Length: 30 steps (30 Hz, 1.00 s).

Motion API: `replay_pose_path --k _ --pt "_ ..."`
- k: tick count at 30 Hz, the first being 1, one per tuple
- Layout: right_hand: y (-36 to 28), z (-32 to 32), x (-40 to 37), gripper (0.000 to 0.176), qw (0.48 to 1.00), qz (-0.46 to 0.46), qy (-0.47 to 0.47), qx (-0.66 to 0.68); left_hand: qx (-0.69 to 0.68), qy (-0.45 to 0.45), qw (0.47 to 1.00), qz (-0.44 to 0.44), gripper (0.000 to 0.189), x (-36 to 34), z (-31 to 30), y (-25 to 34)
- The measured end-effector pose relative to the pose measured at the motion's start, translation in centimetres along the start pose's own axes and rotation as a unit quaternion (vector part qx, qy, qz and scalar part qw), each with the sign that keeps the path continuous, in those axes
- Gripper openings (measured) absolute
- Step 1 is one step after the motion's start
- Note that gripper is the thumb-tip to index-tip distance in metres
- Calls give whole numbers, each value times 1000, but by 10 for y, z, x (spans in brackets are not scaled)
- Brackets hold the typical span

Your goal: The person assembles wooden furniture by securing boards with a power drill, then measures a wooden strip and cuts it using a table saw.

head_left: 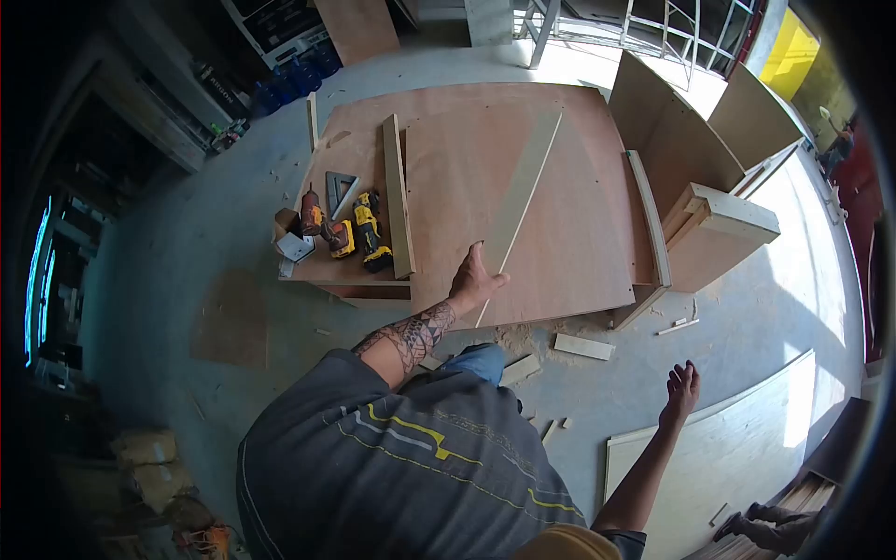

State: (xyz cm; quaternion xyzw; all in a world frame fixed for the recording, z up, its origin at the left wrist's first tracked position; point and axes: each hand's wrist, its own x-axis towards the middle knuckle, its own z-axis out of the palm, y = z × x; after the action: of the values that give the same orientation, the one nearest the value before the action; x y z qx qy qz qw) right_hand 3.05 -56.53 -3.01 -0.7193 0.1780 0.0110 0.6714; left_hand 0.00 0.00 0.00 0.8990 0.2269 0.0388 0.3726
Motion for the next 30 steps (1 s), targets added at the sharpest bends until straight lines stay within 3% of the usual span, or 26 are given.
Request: replay_pose_path --k 2,3,5,7,9,12,13,15,17,18,21,23,24,26,28,30 --pt "-12 33 4 46 998 2 -19 57 -29 65 996 -45 99 13 -21 -27" --pt "-23 16 -5 43 998 48 -28 5 -46 37 994 -90 99 4 3 -44" --pt "-7 57 6 41 989 101 -106 -33 21 136 982 -131 97 48 -26 -81" --pt "30 94 18 37 976 129 -167 -61 23 267 960 -78 94 117 -31 -182" --pt "45 103 21 35 965 148 -179 -125 24 183 967 -174 93 129 -67 -191" --pt "53 114 33 34 948 185 -174 -191 66 166 956 -231 93 138 -71 -212" --pt "50 116 37 34 944 192 -171 -207 59 158 957 -234 93 140 -76 -201" --pt "41 120 49 36 938 205 -171 -222 11 103 939 -327 93 143 -94 -170" --pt "28 127 67 37 932 187 -191 -246 -69 162 954 -242 92 134 -94 -176" --pt "17 135 79 37 933 186 -185 -248 -41 255 946 -195 93 140 -65 -225" --pt "1 159 113 41 927 81 -185 -315 158 210 951 -163 92 117 -100 -169" --pt "-14 172 139 47 858 85 -214 -459 150 145 970 -127 90 122 -119 -141" --pt "-21 176 142 47 859 91 -204 -461 144 92 981 -93 88 128 -125 -129" --pt "-37 190 144 54 753 -60 -257 -603 157 37 986 -37 85 153 -135 -108" --pt "-42 196 150 55 751 -56 -279 -596 165 -17 984 68 77 180 -133 -103" --pt "-41 191 157 54 718 -63 -340 -604 179 -20 980 82 75 205 -125 -102"
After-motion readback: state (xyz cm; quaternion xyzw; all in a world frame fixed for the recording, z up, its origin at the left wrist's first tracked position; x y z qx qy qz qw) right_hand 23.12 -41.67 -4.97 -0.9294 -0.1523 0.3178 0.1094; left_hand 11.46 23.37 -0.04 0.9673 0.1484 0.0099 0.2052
